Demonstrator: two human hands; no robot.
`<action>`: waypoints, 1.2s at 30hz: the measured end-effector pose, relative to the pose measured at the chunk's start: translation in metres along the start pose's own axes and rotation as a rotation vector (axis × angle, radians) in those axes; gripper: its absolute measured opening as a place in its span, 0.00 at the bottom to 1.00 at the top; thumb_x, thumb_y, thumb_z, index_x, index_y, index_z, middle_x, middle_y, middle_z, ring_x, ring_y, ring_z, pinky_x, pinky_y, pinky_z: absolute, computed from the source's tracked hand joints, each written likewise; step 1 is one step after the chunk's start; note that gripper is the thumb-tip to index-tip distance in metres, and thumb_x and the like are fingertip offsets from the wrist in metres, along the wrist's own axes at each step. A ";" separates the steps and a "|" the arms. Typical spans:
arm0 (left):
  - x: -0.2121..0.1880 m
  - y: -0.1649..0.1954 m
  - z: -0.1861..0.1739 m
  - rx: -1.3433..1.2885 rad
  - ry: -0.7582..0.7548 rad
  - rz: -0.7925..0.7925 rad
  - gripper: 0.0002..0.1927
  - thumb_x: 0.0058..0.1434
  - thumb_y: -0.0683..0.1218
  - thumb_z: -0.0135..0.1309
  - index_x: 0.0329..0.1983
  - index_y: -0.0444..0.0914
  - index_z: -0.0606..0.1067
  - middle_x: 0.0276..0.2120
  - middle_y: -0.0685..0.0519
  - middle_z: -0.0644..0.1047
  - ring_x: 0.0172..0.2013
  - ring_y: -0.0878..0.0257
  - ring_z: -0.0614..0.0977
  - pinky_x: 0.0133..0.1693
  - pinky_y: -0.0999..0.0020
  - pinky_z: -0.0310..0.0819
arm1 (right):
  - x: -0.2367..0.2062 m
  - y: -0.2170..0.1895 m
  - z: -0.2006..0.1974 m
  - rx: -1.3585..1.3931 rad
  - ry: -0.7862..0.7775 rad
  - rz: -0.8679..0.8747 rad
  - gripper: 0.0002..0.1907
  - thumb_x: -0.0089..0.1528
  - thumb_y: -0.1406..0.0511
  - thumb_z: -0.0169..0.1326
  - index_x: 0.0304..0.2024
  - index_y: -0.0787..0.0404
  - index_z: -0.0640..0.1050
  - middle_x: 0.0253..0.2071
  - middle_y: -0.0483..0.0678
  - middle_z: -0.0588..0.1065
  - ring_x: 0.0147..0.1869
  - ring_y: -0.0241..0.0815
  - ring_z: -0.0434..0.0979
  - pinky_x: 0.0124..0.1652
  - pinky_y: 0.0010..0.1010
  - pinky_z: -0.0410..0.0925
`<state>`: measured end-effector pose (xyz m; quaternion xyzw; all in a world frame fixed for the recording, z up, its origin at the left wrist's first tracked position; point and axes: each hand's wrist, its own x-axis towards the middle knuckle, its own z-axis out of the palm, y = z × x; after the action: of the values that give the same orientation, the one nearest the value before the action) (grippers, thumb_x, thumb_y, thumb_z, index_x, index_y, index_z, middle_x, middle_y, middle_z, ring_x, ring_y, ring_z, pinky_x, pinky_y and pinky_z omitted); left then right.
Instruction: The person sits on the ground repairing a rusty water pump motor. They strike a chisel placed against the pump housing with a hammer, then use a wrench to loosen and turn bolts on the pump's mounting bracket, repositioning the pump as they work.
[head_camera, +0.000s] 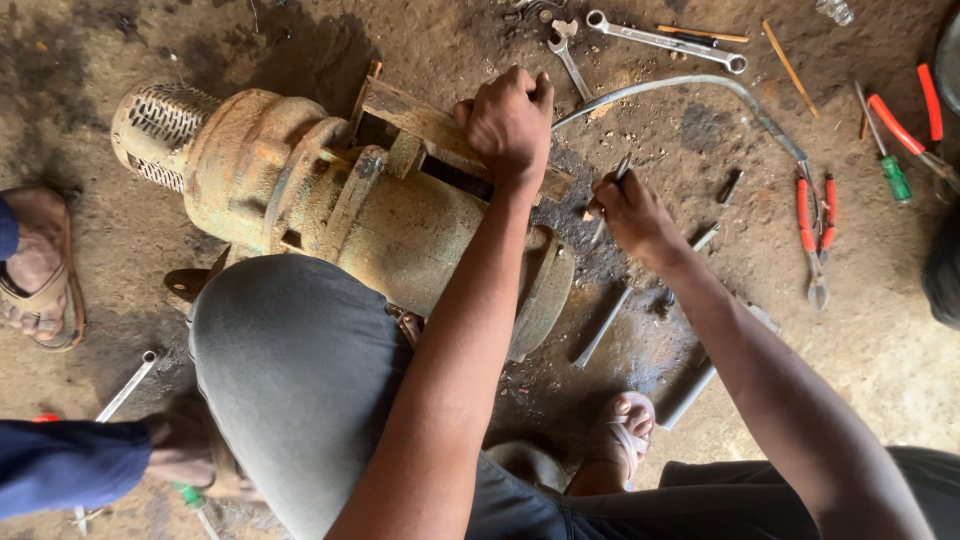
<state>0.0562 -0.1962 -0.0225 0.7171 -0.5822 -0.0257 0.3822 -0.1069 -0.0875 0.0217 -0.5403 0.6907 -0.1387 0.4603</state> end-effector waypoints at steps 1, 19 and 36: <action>0.000 0.000 0.000 0.002 -0.026 -0.007 0.15 0.62 0.55 0.64 0.26 0.45 0.75 0.19 0.58 0.75 0.20 0.65 0.71 0.40 0.64 0.63 | 0.000 0.002 0.000 0.133 -0.049 0.107 0.22 0.72 0.50 0.37 0.47 0.59 0.73 0.36 0.49 0.80 0.25 0.38 0.67 0.22 0.37 0.67; 0.000 0.000 0.000 0.050 -0.009 -0.004 0.15 0.61 0.55 0.63 0.25 0.45 0.75 0.18 0.58 0.75 0.20 0.65 0.72 0.39 0.63 0.64 | 0.023 0.023 0.025 1.000 -0.142 0.295 0.22 0.76 0.53 0.34 0.37 0.57 0.72 0.22 0.38 0.65 0.19 0.29 0.55 0.16 0.22 0.53; 0.001 0.002 -0.001 0.025 -0.030 -0.022 0.15 0.60 0.57 0.63 0.24 0.47 0.74 0.19 0.61 0.75 0.20 0.66 0.71 0.43 0.63 0.62 | -0.104 0.076 0.075 -0.767 0.145 -1.297 0.13 0.61 0.74 0.48 0.41 0.49 0.69 0.43 0.45 0.73 0.55 0.47 0.75 0.48 0.41 0.79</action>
<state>0.0548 -0.1963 -0.0202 0.7278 -0.5803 -0.0333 0.3640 -0.0957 0.0555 -0.0203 -0.9502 0.2626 -0.1669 0.0193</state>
